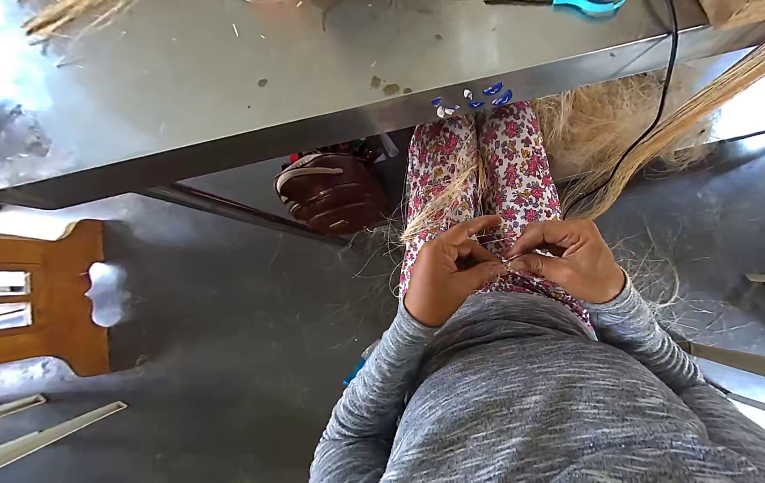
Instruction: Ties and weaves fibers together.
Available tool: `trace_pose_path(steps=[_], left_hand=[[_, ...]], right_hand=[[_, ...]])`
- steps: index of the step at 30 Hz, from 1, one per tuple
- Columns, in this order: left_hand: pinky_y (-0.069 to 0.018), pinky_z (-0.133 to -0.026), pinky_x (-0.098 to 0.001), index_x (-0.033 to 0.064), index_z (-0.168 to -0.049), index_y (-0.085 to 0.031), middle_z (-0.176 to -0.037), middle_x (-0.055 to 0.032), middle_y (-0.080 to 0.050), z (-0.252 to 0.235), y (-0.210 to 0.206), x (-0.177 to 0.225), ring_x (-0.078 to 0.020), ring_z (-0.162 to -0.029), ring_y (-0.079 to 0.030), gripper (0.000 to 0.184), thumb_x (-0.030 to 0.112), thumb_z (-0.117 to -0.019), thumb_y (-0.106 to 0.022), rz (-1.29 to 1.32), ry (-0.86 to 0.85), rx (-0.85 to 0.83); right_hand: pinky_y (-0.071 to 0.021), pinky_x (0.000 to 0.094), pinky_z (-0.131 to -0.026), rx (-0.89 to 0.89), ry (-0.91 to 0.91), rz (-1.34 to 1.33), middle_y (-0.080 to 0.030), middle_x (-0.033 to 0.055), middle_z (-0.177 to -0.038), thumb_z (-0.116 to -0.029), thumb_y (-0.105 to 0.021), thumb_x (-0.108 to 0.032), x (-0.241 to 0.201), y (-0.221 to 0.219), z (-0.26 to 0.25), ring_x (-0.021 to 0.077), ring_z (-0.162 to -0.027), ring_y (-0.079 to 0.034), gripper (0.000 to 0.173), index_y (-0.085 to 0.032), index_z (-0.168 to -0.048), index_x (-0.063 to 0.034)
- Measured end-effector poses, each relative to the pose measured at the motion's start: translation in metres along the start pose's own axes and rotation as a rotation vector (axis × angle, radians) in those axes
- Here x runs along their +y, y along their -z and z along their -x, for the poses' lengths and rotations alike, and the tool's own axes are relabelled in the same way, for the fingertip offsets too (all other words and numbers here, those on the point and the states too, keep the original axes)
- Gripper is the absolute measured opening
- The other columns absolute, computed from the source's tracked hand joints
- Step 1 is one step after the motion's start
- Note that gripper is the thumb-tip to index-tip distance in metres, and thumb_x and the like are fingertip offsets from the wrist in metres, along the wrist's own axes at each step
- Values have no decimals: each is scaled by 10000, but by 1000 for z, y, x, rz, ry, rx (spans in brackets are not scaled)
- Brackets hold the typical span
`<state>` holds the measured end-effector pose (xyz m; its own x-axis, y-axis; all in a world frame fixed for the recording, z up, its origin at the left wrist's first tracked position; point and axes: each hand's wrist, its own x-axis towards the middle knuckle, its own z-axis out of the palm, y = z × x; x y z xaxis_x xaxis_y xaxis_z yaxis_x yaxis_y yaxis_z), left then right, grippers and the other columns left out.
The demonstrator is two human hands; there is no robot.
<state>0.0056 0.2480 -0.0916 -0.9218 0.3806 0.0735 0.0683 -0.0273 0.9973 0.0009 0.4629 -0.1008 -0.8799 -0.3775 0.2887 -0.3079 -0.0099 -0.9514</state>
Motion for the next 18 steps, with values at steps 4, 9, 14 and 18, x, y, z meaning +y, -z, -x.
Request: trace_pose_path(steps=[4, 9, 14, 18], left_hand=[[-623, -766, -269, -70, -1356, -578, -1008, -89, -766, 1, 2, -4, -108, -852, -737, 546, -42, -838, -750, -89, -27, 94], [-544, -657, -181, 0, -937, -757, -855, -41, -719, 25, 0, 18, -27, -727, -643, 120, 92, -945, -680, -483, -187, 307], [-614, -647, -247, -24, -1060, -731, -889, -30, -773, 28, -13, -3, -68, -749, -732, 263, 96, -1043, -497, 46, 128, 94], [-596, -600, -221, 42, -992, -743, -851, -12, -765, 21, -23, -10, -57, -686, -711, 229, 69, -1024, -518, 289, 236, 224]], right_hand=[[-596, 197, -764, 74, 19, 64, -732, 9, -875, -861, -744, 3, 1, -3, 0, 17, -789, -682, 52, -729, -910, 13], [-595, 220, -812, 277, 199, 378, -742, 80, -887, -848, -741, -17, -1, -9, 2, 70, -852, -707, 58, -740, -875, 35], [-581, 302, -833, 315, 482, 620, -714, 103, -843, -896, -698, -64, 7, -23, 7, 176, -871, -695, 85, -751, -884, 1], [-560, 308, -848, 286, 576, 647, -686, 90, -836, -913, -691, -87, 20, -29, 11, 189, -880, -667, 86, -745, -881, -28]])
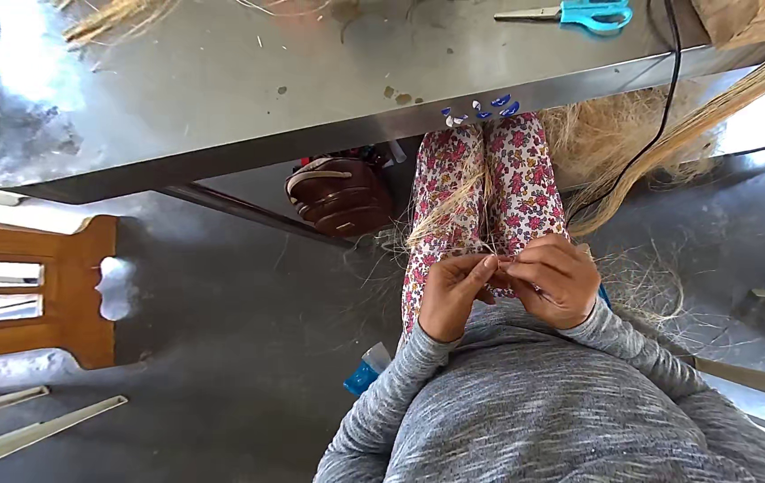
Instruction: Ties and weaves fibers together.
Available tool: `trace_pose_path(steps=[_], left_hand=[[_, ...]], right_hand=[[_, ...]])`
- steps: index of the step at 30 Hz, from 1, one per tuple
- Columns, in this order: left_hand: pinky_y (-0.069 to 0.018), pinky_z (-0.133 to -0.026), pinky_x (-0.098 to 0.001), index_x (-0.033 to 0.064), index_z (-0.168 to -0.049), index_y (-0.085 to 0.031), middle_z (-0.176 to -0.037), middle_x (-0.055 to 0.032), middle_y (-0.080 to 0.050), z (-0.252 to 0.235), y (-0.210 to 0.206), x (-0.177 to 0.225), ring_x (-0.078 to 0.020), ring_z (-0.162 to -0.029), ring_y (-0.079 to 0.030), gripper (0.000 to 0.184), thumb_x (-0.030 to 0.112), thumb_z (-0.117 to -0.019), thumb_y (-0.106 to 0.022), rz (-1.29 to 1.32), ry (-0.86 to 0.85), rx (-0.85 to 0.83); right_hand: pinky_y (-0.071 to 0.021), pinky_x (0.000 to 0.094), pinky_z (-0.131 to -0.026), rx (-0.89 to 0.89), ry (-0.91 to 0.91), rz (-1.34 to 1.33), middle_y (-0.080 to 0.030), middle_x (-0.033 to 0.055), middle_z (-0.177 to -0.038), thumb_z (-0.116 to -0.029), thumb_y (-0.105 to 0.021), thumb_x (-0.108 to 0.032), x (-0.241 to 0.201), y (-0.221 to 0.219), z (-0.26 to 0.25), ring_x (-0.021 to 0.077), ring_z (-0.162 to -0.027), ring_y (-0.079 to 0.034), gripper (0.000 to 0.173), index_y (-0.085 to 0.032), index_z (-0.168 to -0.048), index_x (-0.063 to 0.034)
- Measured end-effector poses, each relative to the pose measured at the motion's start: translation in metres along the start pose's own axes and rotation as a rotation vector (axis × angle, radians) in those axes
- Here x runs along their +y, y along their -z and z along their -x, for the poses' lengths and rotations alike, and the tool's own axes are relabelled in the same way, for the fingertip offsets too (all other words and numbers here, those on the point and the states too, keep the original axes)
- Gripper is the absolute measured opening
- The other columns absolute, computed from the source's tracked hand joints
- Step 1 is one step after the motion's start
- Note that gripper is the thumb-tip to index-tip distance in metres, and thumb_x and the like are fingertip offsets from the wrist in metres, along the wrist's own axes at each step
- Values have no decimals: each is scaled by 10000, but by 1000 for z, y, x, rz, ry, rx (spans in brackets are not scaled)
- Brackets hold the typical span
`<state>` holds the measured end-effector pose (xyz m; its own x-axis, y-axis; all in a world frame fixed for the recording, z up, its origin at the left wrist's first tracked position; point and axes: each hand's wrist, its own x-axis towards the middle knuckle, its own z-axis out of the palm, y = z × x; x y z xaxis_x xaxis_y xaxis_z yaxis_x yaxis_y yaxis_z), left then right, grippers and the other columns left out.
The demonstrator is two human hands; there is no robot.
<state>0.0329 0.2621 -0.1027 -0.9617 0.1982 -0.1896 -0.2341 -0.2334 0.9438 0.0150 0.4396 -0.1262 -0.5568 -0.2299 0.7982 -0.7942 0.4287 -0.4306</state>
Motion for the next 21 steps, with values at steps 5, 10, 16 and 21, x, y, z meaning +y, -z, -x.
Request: trace_pose_path(steps=[5, 10, 16, 21], left_hand=[[-548, -550, -179, 59, -915, -751, -784, -1, -744, -4, -4, -2, -24, -613, -660, 166, 3, -964, -602, 64, 39, 48], [-531, -544, -179, 59, -882, -753, -749, 4, -724, -10, -2, -7, -19, -585, -626, 173, -9, -948, -609, 72, -7, 105], [-580, -587, -206, 38, -904, -734, -787, 0, -759, -9, 5, -2, -44, -655, -698, 133, 7, -936, -609, -129, -209, 135], [-613, -578, -247, -13, -944, -693, -795, -36, -764, -8, 6, 7, -103, -671, -736, 117, -14, -959, -577, -158, -164, 126]], right_hand=[[-553, 294, -855, 3, -4, -5, -679, 81, -823, -910, -708, -94, 1, -2, 4, 181, -883, -661, 81, -746, -870, -35], [-551, 277, -850, -117, -103, -119, -706, 66, -856, -876, -785, -211, 4, 7, -10, 152, -911, -665, 173, -760, -864, -40], [-581, 395, -890, -10, -173, 224, -740, 190, -1017, -987, -639, -114, 61, 54, -96, 273, -987, -715, 183, -744, -982, 36], [-391, 570, -1143, -374, -430, 652, -594, 286, -1393, -980, -442, 56, 143, 58, -175, 470, -1366, -504, 420, -603, -1368, 67]])
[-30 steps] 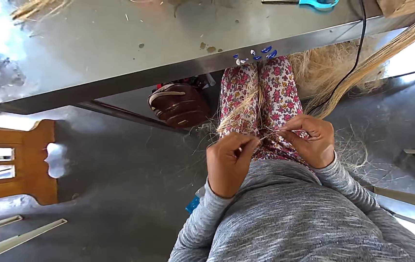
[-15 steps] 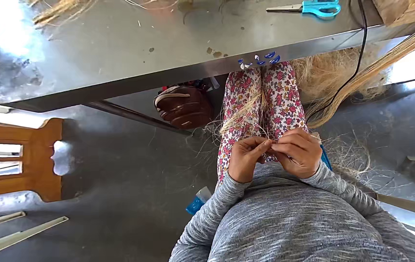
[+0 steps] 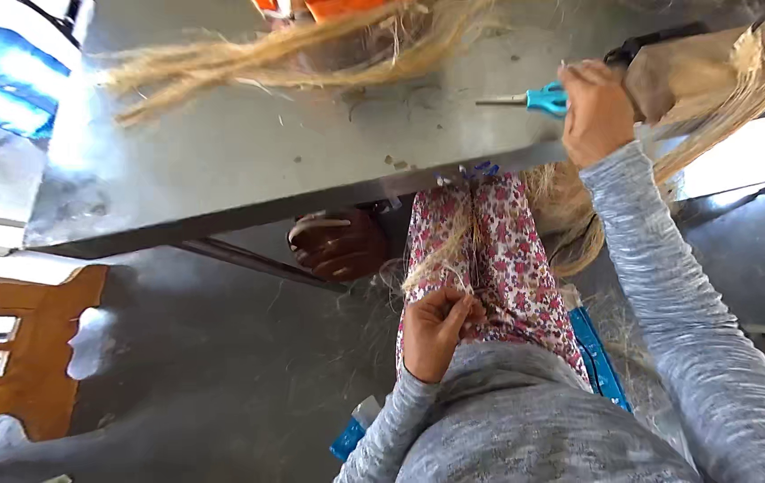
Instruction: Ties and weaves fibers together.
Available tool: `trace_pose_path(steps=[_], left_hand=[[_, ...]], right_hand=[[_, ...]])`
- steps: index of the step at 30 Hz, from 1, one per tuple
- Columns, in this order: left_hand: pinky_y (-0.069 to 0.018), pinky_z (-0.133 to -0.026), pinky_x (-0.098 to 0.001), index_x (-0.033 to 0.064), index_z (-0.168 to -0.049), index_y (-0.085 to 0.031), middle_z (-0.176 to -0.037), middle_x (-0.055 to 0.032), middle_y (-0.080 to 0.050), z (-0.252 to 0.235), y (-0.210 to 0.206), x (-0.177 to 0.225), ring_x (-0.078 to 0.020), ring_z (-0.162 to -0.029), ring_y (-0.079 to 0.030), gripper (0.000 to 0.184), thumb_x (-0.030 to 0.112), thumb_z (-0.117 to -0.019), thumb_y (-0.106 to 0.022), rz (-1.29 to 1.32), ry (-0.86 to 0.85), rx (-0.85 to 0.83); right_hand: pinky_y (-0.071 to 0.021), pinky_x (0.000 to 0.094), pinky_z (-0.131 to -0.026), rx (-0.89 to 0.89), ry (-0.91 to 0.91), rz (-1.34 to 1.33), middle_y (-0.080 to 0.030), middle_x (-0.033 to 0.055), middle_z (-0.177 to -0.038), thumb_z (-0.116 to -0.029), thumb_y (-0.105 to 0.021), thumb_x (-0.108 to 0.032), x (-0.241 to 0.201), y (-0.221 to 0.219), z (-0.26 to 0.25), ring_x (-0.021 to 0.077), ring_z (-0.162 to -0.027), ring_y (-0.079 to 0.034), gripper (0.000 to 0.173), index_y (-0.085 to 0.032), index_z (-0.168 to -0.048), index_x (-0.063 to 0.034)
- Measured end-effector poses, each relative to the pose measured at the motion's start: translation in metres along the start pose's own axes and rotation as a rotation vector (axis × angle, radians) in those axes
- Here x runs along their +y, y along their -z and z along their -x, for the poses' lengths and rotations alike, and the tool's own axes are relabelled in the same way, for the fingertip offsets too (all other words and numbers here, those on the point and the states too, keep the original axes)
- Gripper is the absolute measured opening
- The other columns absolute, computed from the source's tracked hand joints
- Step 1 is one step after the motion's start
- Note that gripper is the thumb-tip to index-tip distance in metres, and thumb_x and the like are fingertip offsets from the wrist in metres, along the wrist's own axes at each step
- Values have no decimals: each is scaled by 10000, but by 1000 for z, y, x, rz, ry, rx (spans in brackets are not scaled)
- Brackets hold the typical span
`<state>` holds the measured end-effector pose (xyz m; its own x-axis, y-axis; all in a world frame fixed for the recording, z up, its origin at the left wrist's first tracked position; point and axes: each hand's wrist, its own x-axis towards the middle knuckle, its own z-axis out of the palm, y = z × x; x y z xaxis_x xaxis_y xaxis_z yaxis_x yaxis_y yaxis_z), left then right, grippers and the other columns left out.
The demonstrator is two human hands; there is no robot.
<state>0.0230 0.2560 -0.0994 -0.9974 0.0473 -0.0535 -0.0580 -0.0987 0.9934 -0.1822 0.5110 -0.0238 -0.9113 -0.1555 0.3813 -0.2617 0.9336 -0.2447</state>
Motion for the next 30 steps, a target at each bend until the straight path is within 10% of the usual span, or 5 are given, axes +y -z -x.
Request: trace_pose_path(steps=[3, 14, 22, 25, 30], left_hand=[[-603, -552, -240, -11, -945, -691, -779, -22, -759, -3, 2, 5, -91, -645, -728, 110, -2, -955, -582, -29, -22, 11], [-606, -547, -238, 1, -930, -684, -759, -22, -755, -3, 7, 8, -91, -624, -724, 119, -16, -965, -571, 0, -5, 26], [-622, -601, -244, -18, -934, -682, -708, -13, -729, -6, 7, 7, -87, -609, -713, 89, -16, -979, -606, 47, 98, 18], [-616, -589, -237, -20, -929, -681, -701, -14, -726, -9, 8, 7, -78, -594, -703, 105, -36, -976, -590, 83, 91, 26], [-607, -583, -221, -23, -943, -695, -701, -3, -717, -9, 9, 9, -61, -590, -689, 86, -53, -958, -616, 102, 106, 39]], right_hand=[[-448, 697, -984, -330, -154, 189, -581, 355, -1320, -930, -572, 84, 4, -3, -41, 550, -1287, -522, 363, -614, -1290, 107], [-483, 691, -868, -539, -263, 304, -657, 325, -1152, -880, -761, -151, -10, 21, -66, 497, -1138, -625, 303, -691, -1058, 84], [-438, 776, -868, -254, -132, 43, -652, 379, -1102, -905, -694, -143, 10, 12, -24, 590, -1071, -618, 367, -642, -1172, 103], [-538, 596, -876, -29, -143, -217, -671, 308, -1167, -933, -643, -121, 23, 3, 0, 431, -969, -690, 384, -614, -1248, 96], [-523, 248, -556, -5, -72, -647, -711, 126, -1000, -927, -630, -70, 12, -7, 82, 56, -619, -592, 282, -653, -1170, 70]])
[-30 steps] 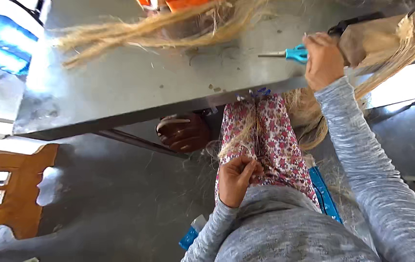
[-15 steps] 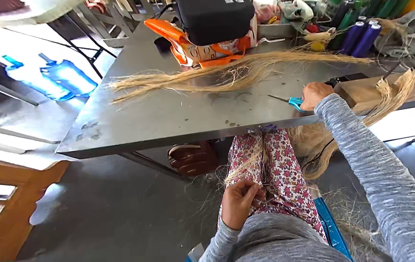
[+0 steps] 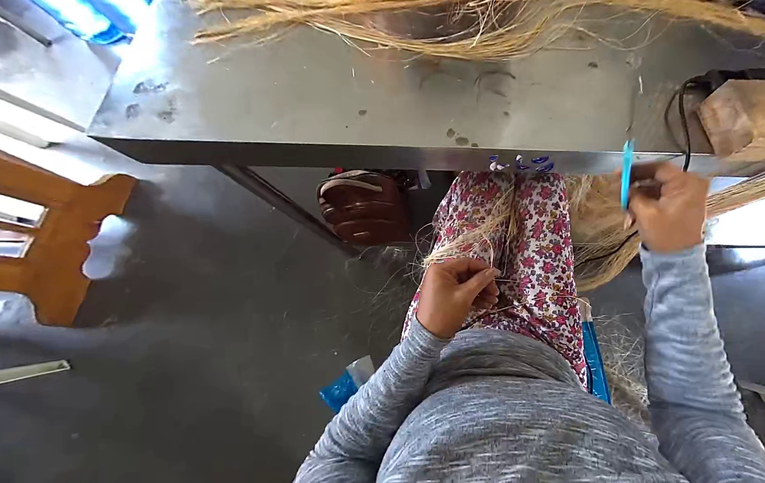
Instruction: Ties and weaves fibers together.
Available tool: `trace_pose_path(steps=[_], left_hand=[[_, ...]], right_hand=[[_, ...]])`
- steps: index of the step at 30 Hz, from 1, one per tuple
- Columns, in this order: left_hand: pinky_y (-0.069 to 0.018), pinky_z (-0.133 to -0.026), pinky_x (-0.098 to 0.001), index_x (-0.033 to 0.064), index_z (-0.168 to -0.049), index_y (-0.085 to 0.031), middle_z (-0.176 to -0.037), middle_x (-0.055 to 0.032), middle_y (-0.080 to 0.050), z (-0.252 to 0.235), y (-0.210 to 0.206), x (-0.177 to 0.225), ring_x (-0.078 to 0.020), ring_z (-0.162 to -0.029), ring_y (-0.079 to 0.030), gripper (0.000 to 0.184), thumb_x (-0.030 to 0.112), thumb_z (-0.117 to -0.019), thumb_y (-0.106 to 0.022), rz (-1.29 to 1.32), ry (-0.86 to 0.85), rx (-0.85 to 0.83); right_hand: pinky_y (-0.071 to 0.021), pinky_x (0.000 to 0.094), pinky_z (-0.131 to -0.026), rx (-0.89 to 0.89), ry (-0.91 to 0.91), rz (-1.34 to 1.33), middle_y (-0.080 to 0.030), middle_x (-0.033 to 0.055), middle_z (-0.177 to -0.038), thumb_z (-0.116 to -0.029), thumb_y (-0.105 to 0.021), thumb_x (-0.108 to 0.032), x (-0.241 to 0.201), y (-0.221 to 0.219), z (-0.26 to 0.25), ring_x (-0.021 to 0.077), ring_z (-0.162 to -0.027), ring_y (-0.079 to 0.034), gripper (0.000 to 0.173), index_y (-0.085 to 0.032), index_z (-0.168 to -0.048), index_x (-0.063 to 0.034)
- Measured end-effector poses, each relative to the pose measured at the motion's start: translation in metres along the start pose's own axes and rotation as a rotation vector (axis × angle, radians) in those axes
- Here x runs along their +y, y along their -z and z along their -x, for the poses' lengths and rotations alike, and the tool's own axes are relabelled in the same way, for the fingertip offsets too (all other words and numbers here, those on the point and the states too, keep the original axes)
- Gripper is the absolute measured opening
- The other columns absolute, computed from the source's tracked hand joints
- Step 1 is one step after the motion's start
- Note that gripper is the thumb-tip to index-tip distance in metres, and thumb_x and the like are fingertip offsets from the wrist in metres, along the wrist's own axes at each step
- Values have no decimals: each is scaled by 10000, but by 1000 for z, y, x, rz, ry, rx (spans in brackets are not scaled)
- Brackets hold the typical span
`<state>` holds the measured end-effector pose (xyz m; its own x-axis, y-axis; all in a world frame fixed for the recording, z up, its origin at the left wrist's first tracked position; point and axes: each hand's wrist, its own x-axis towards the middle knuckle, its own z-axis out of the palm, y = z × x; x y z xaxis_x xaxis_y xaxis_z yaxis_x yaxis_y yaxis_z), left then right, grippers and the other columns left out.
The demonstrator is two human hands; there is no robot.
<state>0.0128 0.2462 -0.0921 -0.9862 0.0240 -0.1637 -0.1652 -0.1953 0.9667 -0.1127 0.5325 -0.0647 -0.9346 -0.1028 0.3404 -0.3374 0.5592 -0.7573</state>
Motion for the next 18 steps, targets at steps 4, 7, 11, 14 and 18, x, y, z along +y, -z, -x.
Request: trace_pose_path(steps=[4, 7, 11, 14, 18], left_hand=[[-602, -580, -212, -30, -981, -714, -704, 7, -712, -1, 0, -1, -49, -590, -681, 91, -53, -949, -632, -25, -9, -2], [-600, -578, -212, -23, -972, -712, -698, 6, -709, -2, -2, -2, -49, -588, -679, 98, -56, -953, -622, -17, 12, -15], [-595, -564, -212, -23, -961, -718, -689, 3, -706, -2, -4, -4, -47, -577, -673, 91, -50, -948, -632, -50, -21, 0], [-592, -562, -211, -35, -962, -720, -695, -7, -706, -2, -6, -7, -43, -575, -668, 80, -48, -941, -645, -115, -83, 24], [-582, -551, -198, -39, -958, -720, -681, 4, -693, -2, -10, -8, -21, -561, -652, 91, -57, -927, -636, -216, -136, 44]], right_hand=[[-527, 201, -479, -303, -77, -228, -729, 14, -903, -911, -640, -39, -5, -11, 66, 7, -541, -594, 243, -638, -1150, 8], [-541, 163, -585, -401, -20, -274, -721, -9, -900, -891, -668, -110, 2, -16, 93, -32, -658, -621, 260, -665, -1119, 15], [-461, 217, -561, -470, 99, -27, -684, 86, -852, -843, -708, -475, -2, -13, 105, 36, -637, -529, 581, -709, -1088, 52], [-445, 239, -539, -444, 162, 65, -673, 82, -813, -822, -691, -551, -6, -11, 107, 65, -620, -521, 626, -728, -1047, 33], [-488, 329, -547, -418, 192, 146, -702, 107, -836, -796, -705, -521, -13, -13, 110, 140, -628, -576, 586, -749, -1030, 14]])
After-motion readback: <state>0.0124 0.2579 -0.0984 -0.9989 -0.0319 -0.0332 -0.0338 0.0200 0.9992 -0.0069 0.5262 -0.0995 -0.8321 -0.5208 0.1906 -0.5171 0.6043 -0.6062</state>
